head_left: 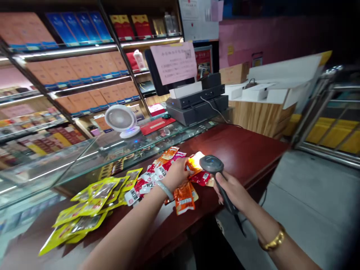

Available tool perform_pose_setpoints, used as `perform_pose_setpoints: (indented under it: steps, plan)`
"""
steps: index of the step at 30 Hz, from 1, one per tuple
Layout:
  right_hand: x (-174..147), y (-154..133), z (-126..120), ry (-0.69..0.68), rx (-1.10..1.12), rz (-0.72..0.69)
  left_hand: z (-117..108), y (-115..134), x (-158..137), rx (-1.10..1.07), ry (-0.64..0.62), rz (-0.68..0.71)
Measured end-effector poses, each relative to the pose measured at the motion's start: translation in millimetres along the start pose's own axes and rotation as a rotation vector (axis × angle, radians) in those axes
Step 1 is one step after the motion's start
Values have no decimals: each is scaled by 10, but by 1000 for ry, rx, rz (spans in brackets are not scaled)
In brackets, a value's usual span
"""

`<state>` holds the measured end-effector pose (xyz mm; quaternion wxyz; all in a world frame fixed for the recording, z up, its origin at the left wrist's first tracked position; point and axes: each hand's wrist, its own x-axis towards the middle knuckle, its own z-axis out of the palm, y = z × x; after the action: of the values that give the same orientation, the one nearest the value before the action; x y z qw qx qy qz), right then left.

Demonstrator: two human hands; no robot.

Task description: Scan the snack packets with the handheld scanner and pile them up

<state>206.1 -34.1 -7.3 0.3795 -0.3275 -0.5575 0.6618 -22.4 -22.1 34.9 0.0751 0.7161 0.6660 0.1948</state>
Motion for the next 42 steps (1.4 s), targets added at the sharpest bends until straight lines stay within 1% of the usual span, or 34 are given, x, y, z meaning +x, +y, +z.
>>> perform_pose_setpoints:
  steps: [3,5,8,12,14,15,17,21,23,25,28,30,32,35,37,40,42]
  plan:
    - [-20,23,250,-44,17,22,-120,-117,-312,33,21,-38]
    - [-57,56,389,-77,43,30,-195,-216,-494,80,45,-95]
    - [-126,125,555,-129,84,38,-292,-401,-752,164,137,-184]
    - [-187,206,662,-153,93,14,-384,-594,-1038,327,270,-313]
    - [-190,200,659,-139,106,-7,-398,-586,-1113,401,338,-343]
    - [-187,180,648,-130,109,-6,-390,-546,-1127,415,352,-330]
    - [-176,114,619,-108,92,-9,-337,-402,-1105,392,314,-259]
    - [-156,-38,535,-48,1,-42,-82,3,-884,315,133,-51]
    - [-145,-83,451,-8,-33,-76,89,182,-694,313,64,51]
    - [-128,-101,330,35,-46,-96,264,325,-458,327,2,120]
    - [-104,-90,123,86,-47,-78,496,482,-70,344,-97,163]
    - [-98,-71,14,110,-44,-50,608,544,150,334,-156,170]
    - [-98,-51,-51,111,-48,-26,671,556,296,312,-196,128]
    - [-82,-26,-82,96,-60,-5,666,460,353,290,-200,-7]
    - [-55,-12,-77,86,-60,8,615,333,301,288,-160,-68]
    - [3,10,-38,56,-58,20,515,111,148,294,-89,-102]
    - [39,23,12,40,-73,25,450,-23,30,305,-67,-118]
